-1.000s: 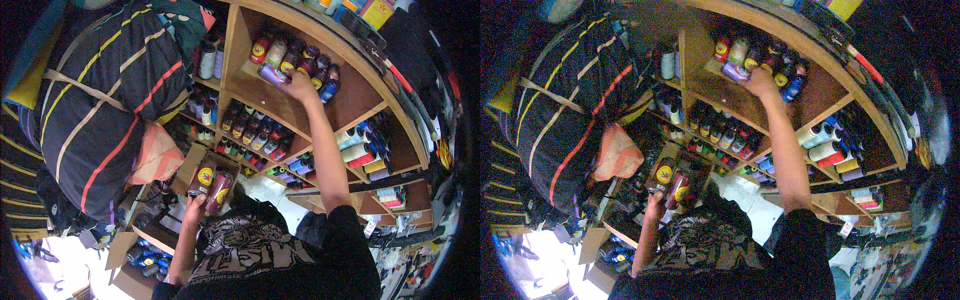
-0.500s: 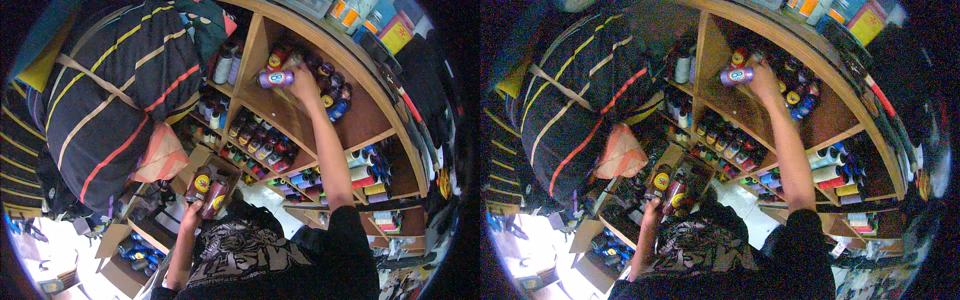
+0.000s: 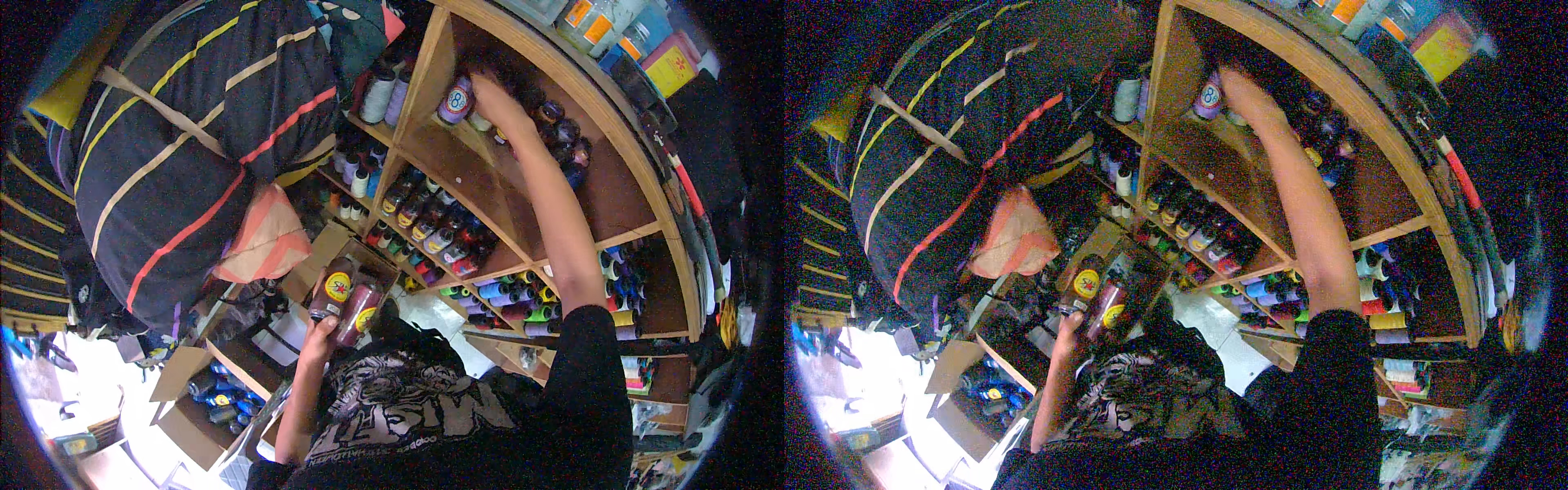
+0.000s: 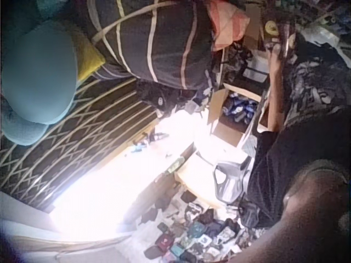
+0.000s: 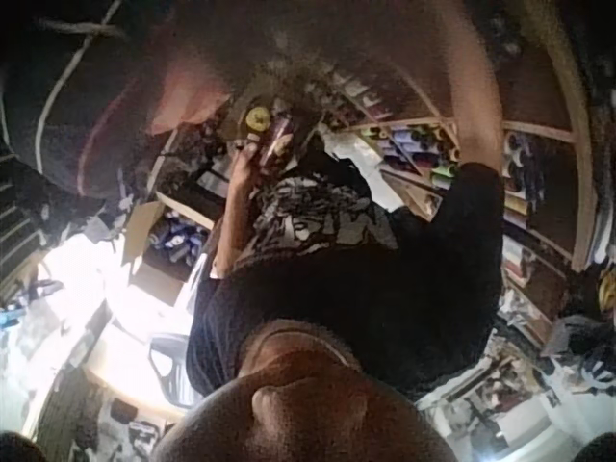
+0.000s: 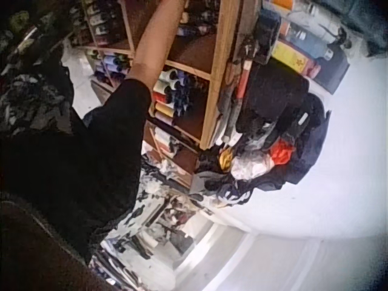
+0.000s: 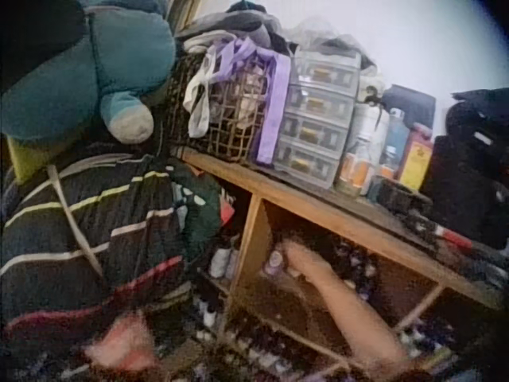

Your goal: The person organizes various spools of thread and spray cans by moving them from a cardboard box onto wooden shelves and arranging them.

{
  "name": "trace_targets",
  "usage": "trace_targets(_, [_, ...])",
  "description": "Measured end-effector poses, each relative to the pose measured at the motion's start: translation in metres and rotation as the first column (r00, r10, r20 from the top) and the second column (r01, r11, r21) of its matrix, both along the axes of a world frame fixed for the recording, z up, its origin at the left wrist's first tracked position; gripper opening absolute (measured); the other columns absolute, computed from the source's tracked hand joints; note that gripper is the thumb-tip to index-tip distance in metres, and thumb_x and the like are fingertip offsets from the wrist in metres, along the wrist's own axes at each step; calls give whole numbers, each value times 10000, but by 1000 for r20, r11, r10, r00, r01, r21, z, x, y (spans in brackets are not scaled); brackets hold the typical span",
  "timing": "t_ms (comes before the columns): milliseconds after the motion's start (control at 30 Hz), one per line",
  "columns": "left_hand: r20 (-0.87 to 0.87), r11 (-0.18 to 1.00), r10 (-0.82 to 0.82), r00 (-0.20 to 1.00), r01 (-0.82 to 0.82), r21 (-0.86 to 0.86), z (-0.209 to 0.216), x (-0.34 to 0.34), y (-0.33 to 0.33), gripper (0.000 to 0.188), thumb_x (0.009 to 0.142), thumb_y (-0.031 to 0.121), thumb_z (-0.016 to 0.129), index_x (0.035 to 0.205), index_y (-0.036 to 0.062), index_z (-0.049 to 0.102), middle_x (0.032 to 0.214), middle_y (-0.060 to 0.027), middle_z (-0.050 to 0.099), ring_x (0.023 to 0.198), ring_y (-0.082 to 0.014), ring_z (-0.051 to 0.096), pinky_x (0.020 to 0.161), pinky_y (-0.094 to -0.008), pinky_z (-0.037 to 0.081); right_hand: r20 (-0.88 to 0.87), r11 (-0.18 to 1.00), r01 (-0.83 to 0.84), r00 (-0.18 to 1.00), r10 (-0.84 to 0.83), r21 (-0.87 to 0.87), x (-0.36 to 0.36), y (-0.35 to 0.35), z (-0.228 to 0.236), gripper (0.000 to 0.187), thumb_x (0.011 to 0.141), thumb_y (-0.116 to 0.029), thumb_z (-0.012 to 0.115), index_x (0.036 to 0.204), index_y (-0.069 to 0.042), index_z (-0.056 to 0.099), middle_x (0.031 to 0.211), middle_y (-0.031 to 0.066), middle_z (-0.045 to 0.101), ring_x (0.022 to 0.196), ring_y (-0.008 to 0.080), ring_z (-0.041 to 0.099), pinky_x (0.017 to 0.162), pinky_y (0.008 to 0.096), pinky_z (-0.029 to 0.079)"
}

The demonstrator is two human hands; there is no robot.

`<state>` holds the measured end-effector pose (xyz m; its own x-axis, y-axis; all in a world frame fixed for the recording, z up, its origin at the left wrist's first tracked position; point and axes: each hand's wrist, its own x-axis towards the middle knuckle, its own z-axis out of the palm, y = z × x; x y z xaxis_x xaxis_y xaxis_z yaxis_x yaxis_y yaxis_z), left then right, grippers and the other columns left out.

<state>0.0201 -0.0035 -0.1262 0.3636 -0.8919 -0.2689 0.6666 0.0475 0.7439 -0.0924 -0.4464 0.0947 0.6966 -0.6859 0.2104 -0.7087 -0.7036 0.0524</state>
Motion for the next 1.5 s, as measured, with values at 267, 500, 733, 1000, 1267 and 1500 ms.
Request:
trace_targets(267, [75,997,-14,997,9,75,32,-3,-5,522,805,250,513,1262,43,367,1110,-93,528,896,-212,576,778,-342,496,225,991,-94,972,70,98,6,17,2,635,688,-164,687,1249,-34,418,1202,228,474,1174,380,399,996,403,336])
trace_targets(500, [-101,996,-91,991,90,-15,61,-5,-11,825,727,253,662,1372,26,202,1290,-120,411,1162,-246,438,988,-383,358,583,996,-59,807,90,-73,-5,68,6,473,713,-249,710,1100,-23,560,979,119,605,849,233,585,763,319,475])
trace_targets(733, [-41,965,-128,991,115,-234,75,-8,-25,908,680,284,719,1354,51,156,1256,-111,412,1135,-221,418,960,-347,323,440,464,-699,708,552,544,-15,207,-33,675,675,-164,717,1288,-111,439,1249,140,475,1191,295,414,1012,381,319])
trace_targets(1000, [46,949,-148,988,155,-275,71,-15,-35,554,734,258,676,1123,73,328,1018,-74,476,881,-180,465,733,-297,351,450,240,-529,835,316,814,-30,206,-69,523,755,-218,687,1220,-72,496,1103,121,574,1020,209,548,886,320,423])
trace_targets(1267, [160,886,-403,901,428,-181,75,-9,-38,935,708,253,724,1410,36,147,1285,-171,440,1139,-230,475,972,-329,345,437,963,-119,900,2,243,-62,130,33,413,734,-258,704,1079,-56,604,885,81,649,823,132,602,735,263,472])
trace_targets(1500, [147,914,-335,931,359,-190,82,-16,-43,886,721,256,700,1398,22,180,1275,-185,441,1109,-245,498,936,-330,387,268,979,129,949,-167,156,-44,41,23,519,701,-334,689,1135,-72,577,1061,191,601,995,316,580,877,372,441])
